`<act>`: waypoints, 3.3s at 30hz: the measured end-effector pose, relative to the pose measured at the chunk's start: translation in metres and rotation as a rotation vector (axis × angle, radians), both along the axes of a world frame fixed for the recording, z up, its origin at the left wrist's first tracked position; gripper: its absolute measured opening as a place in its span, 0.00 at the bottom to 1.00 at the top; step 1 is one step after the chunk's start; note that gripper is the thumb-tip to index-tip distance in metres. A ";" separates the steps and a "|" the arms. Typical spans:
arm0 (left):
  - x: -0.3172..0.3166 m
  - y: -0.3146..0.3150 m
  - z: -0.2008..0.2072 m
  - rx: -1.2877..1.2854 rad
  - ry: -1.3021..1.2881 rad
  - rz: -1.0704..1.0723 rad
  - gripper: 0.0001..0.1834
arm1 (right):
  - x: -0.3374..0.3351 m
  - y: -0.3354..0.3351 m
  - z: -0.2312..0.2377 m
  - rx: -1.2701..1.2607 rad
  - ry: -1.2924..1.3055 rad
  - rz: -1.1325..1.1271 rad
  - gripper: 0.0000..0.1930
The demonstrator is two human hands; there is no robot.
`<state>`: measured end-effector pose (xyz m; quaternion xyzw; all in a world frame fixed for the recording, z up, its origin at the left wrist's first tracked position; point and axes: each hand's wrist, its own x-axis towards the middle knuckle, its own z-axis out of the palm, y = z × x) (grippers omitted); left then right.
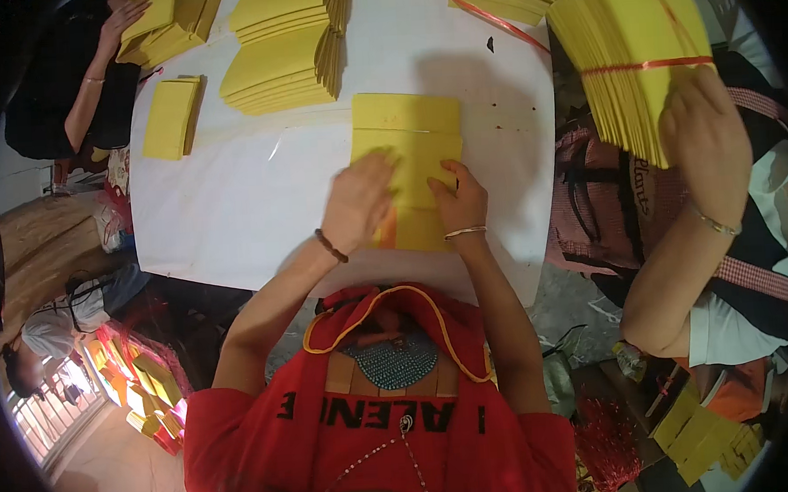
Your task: Folding and stacking yellow paper sheets at a workstation.
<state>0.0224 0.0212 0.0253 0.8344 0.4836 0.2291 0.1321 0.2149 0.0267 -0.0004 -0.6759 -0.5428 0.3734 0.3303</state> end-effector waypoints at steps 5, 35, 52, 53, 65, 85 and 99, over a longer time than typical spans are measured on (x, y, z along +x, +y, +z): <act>0.014 -0.006 -0.005 -0.073 0.166 -0.226 0.35 | -0.001 0.000 0.001 0.003 -0.003 -0.001 0.18; 0.011 -0.006 -0.013 -0.282 0.188 -0.239 0.35 | -0.021 -0.037 -0.011 0.427 -0.213 0.602 0.34; -0.023 0.004 -0.027 -0.111 0.227 -0.056 0.27 | -0.039 -0.034 -0.008 0.202 -0.538 0.558 0.30; -0.023 0.004 -0.027 -0.136 0.231 -0.055 0.27 | -0.038 -0.034 -0.009 0.202 -0.503 0.545 0.30; -0.025 0.005 -0.025 -0.184 0.228 -0.067 0.30 | -0.012 0.013 -0.010 0.284 -0.763 0.456 0.33; -0.014 0.018 -0.016 0.139 0.463 -0.421 0.34 | -0.010 0.009 -0.016 0.262 -0.783 0.460 0.32; -0.014 0.028 0.052 0.161 0.116 -0.138 0.24 | 0.041 -0.010 -0.050 0.342 0.216 0.145 0.26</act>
